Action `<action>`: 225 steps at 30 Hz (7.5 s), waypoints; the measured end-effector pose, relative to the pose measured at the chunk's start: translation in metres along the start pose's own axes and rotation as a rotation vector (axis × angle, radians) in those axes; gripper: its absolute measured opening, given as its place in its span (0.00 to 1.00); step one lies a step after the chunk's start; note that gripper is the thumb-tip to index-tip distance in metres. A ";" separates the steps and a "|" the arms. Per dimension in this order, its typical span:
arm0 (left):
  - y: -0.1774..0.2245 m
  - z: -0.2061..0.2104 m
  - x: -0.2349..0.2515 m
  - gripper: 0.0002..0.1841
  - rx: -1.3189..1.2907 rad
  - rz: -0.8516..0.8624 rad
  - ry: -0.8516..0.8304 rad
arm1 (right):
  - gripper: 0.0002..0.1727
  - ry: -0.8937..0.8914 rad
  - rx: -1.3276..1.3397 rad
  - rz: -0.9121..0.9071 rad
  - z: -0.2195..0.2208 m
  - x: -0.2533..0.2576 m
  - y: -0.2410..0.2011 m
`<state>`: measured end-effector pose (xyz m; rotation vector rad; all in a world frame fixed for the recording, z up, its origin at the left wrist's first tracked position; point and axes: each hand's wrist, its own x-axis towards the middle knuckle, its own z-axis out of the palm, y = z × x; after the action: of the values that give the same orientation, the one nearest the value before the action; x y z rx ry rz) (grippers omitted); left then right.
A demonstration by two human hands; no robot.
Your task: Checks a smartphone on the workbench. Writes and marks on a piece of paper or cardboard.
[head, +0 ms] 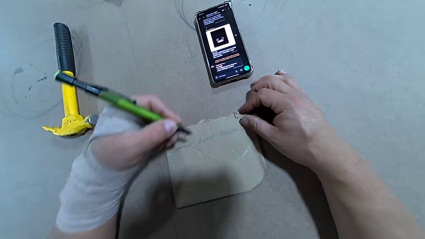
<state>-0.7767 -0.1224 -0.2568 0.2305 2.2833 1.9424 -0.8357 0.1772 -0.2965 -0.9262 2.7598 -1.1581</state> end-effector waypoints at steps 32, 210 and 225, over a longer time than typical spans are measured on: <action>-0.019 -0.023 -0.023 0.09 0.128 -0.117 -0.158 | 0.08 0.019 -0.011 -0.003 0.000 0.000 0.001; -0.011 0.044 0.028 0.03 0.143 0.023 -0.218 | 0.07 -0.019 -0.010 0.016 -0.001 0.002 -0.001; -0.011 0.047 0.027 0.04 0.089 0.012 -0.228 | 0.07 -0.012 -0.001 0.012 0.000 0.002 -0.001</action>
<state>-0.7944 -0.0735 -0.2752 0.4513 2.2240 1.7217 -0.8364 0.1757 -0.2954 -0.9123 2.7531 -1.1464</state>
